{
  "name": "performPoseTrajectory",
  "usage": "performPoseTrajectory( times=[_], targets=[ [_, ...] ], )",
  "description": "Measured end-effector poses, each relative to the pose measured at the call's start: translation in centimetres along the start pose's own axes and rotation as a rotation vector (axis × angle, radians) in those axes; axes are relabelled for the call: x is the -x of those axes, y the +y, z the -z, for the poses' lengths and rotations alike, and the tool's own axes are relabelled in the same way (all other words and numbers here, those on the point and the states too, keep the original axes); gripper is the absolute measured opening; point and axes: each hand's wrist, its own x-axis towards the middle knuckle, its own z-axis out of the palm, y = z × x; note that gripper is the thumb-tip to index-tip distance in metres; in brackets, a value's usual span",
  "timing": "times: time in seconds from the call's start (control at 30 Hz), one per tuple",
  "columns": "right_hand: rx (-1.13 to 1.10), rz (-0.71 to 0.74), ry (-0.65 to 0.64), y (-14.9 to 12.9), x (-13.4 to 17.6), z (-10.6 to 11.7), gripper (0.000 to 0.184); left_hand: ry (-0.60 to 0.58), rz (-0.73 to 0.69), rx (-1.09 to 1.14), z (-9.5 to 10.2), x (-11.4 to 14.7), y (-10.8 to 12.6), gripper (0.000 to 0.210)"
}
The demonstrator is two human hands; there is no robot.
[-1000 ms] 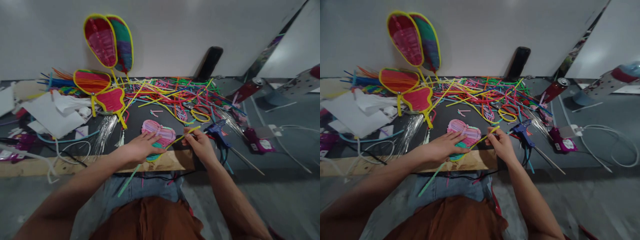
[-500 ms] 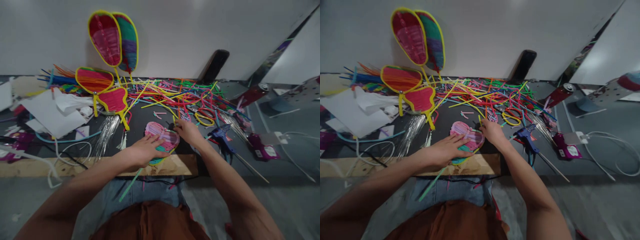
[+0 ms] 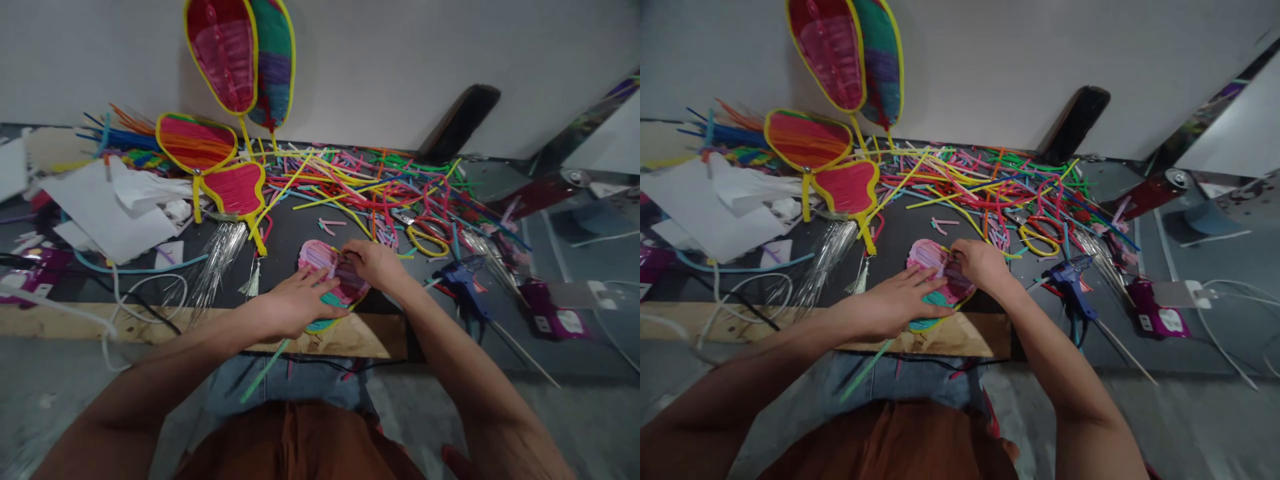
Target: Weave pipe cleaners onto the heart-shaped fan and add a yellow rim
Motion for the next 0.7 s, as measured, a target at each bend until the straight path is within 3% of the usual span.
performPoseTrajectory(
  times=[0.2, 0.33, 0.57, 0.7],
  targets=[
    [0.064, 0.037, 0.003, -0.1, 0.5, 0.0, 0.028, -0.031, 0.019, -0.025, 0.7, 0.2, 0.4, 0.081],
    [-0.025, 0.114, 0.002, 0.5, 0.7, 0.0, 0.028, -0.076, 0.058, -0.060, 1.1, 0.2, 0.6, 0.083],
    [-0.150, 0.134, -0.028, 1.4, 0.0, 0.0, 0.028, -0.032, 0.047, -0.125, 0.0, 0.4, -0.1, 0.090],
    [-0.235, 0.181, -0.038, 2.2, -0.4, -0.3, 0.034, 0.013, 0.137, -0.147, 0.2, 0.7, 0.4, 0.096]
  ],
)
